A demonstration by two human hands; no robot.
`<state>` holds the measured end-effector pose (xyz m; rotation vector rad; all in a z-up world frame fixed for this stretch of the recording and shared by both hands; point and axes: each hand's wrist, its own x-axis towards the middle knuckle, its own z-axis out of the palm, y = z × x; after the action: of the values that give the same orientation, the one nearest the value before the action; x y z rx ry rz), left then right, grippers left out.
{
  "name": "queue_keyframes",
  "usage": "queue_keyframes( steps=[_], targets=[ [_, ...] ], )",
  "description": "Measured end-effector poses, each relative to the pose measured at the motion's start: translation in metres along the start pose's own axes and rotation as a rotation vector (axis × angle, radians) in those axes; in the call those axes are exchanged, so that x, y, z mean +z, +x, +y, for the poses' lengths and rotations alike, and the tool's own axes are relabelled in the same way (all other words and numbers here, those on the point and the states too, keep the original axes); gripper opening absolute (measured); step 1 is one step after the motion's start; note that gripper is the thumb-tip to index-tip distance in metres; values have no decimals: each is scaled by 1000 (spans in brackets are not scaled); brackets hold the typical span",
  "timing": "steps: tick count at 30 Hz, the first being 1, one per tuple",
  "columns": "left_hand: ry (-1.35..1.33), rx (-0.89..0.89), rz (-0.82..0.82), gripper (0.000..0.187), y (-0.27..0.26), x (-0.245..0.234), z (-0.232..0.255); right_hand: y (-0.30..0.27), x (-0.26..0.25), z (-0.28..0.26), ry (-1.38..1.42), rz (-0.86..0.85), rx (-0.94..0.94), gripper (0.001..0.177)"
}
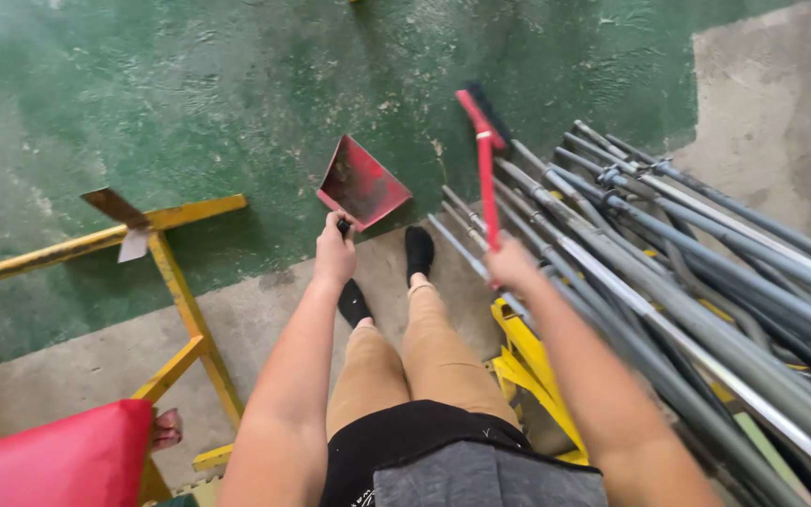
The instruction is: Sweeping the floor of a gym using a broom and dustpan, and briefly wiping down a bench.
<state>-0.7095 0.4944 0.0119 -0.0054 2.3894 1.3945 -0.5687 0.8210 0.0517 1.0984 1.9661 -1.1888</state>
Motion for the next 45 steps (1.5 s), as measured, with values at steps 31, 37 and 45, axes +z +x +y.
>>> queue_keyframes(
  steps=[31,37,45],
  targets=[
    [-81,-203,442,17,-18,14,-6,80,-60,-141,-391,-197,-189,35],
    [15,-346,430,20,-9,4,-4,-41,-16,-110,-525,-438,-186,69],
    [-140,-396,578,20,-82,-26,-50,-77,-114,-188,-107,-600,136,70]
  ],
)
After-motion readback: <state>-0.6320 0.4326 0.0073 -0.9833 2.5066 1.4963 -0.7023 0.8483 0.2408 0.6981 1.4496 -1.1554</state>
